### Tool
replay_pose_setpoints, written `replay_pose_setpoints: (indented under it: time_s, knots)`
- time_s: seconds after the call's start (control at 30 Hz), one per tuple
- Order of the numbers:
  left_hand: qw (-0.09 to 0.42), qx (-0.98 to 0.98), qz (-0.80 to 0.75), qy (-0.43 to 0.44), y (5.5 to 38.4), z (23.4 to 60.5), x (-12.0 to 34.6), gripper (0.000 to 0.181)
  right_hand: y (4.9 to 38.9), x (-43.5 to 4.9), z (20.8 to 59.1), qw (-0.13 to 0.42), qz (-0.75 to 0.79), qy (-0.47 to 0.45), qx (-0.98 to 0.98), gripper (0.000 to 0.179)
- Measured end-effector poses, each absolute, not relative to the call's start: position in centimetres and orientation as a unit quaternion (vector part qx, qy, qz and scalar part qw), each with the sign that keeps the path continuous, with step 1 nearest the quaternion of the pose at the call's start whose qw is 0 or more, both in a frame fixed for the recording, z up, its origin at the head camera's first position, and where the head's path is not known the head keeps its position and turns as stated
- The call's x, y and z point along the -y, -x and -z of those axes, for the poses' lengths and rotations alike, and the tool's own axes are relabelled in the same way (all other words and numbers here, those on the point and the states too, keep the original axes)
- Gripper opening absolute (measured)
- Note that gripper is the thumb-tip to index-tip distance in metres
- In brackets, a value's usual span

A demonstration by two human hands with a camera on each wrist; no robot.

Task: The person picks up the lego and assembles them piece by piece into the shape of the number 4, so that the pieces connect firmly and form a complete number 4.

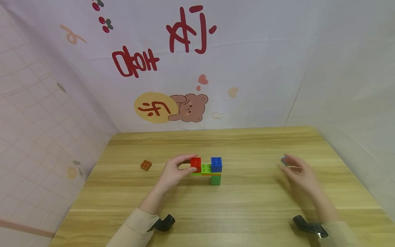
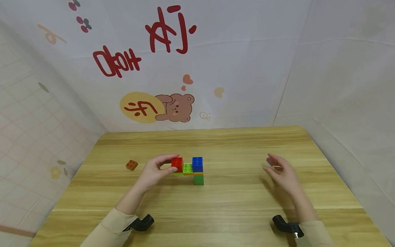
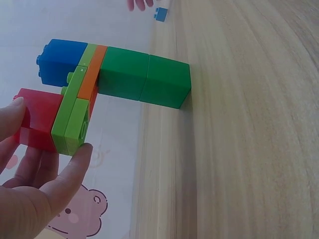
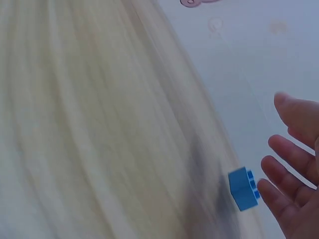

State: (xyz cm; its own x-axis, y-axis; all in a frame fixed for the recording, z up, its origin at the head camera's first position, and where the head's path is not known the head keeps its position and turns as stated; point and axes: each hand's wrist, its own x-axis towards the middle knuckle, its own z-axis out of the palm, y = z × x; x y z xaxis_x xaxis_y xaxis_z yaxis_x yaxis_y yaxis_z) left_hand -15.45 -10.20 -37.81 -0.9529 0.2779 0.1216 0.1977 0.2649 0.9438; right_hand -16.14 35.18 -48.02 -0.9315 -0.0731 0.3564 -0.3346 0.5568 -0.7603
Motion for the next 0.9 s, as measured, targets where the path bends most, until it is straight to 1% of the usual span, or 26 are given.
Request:
replay_pose_setpoints:
  time_s: [0.17,0.3,0.6,0.73,0.9]
  knots:
    - [0.034,-0.797,-0.584,-0.152,15.5,37.9,10.2,0.040,16.6,-36.6,47.5,0.143,-0.415,-0.065,0.896,0.055]
    - [0.035,-0.796,-0.584,-0.154,15.5,37.9,10.3,0.040,16.9,-37.2,47.2,0.128,-0.382,-0.041,0.914,0.060]
    - [0.035,-0.798,-0.581,-0.157,15.5,37.9,10.4,0.041,16.9,-37.5,47.4,0.090,-0.377,-0.008,0.922,0.070]
    - [0.037,-0.799,-0.579,-0.155,15.5,37.9,10.4,0.041,17.1,-37.7,47.7,0.064,-0.376,-0.006,0.925,0.074]
    - [0.037,-0.801,-0.577,-0.153,15.6,37.9,10.4,0.041,17.6,-38.0,47.9,0.047,-0.381,-0.004,0.923,0.077]
